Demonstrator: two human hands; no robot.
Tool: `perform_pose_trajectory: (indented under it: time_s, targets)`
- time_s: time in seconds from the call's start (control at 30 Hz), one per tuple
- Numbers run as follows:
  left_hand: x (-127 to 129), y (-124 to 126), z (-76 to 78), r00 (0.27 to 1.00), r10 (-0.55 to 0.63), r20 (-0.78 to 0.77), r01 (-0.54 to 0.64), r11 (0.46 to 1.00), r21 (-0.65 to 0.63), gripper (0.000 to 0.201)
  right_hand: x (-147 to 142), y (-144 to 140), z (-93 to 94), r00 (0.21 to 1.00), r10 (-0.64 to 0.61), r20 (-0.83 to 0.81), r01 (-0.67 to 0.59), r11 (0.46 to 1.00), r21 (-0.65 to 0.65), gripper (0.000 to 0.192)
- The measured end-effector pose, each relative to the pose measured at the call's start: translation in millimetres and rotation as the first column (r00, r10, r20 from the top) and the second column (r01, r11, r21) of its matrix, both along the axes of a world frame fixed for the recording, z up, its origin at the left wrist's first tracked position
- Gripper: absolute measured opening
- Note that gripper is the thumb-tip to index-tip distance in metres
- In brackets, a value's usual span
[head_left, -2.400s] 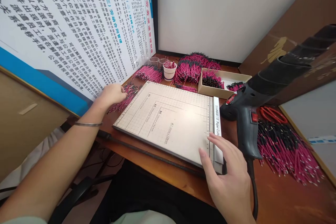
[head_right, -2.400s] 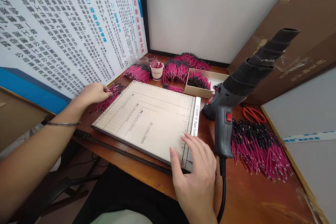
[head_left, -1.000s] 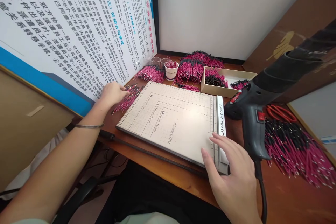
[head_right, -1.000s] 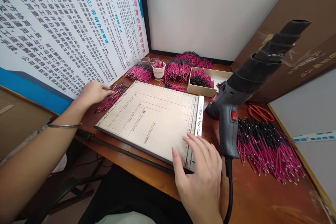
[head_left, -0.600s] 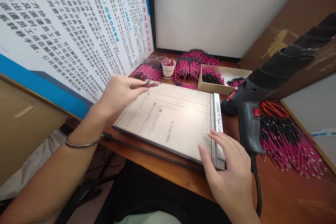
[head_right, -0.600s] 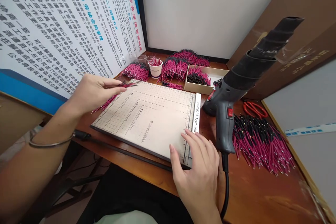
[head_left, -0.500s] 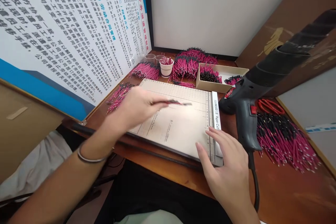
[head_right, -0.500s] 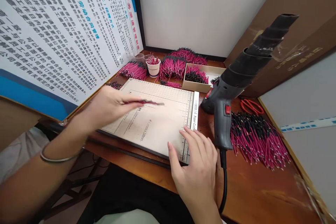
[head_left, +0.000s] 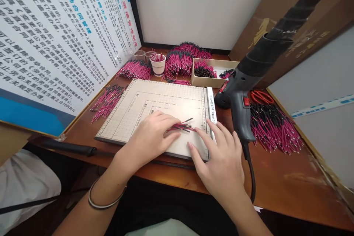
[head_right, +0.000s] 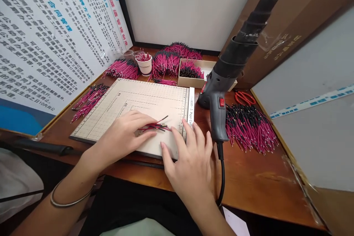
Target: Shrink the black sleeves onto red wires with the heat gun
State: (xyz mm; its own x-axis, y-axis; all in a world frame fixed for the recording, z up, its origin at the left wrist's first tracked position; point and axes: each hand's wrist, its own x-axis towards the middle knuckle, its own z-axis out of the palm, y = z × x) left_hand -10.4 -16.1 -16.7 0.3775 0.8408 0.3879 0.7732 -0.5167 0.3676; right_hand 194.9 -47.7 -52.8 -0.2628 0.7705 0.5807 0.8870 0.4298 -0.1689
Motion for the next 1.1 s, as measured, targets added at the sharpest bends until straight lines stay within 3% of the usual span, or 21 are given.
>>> perform_pose_trajectory:
  time_s: [0.3,0.6,0.87,1.1]
  targets:
    - [-5.9,-5.0,-2.2,0.992,-0.045,0.120,0.050,0.998,-0.042,0.020,-2.8,-0.4,3.5,0.999,-0.015,0.031,0.016,1.000,-0.016,0.032]
    - [-6.6,-1.0,-2.0,0.991,-0.109,0.079,0.115,0.990,-0.077,0.020,-3.2,-0.8,2.5,0.999,-0.022,0.034,0.022,1.000,0.005,0.033]
    - [-6.6,2.0,-0.2,0.992,-0.063,0.114,0.072,0.994,-0.080,0.018,-3.3,-1.7,1.8,0.999,-0.031,-0.014,0.031,0.999,0.029,0.030]
    - [-7.8,11.2,7.0,0.996,-0.069,0.054,0.078,0.978,-0.193,0.013,-3.4,-2.0,-0.3,0.999,-0.037,-0.025,0.038,0.999,0.035,0.030]
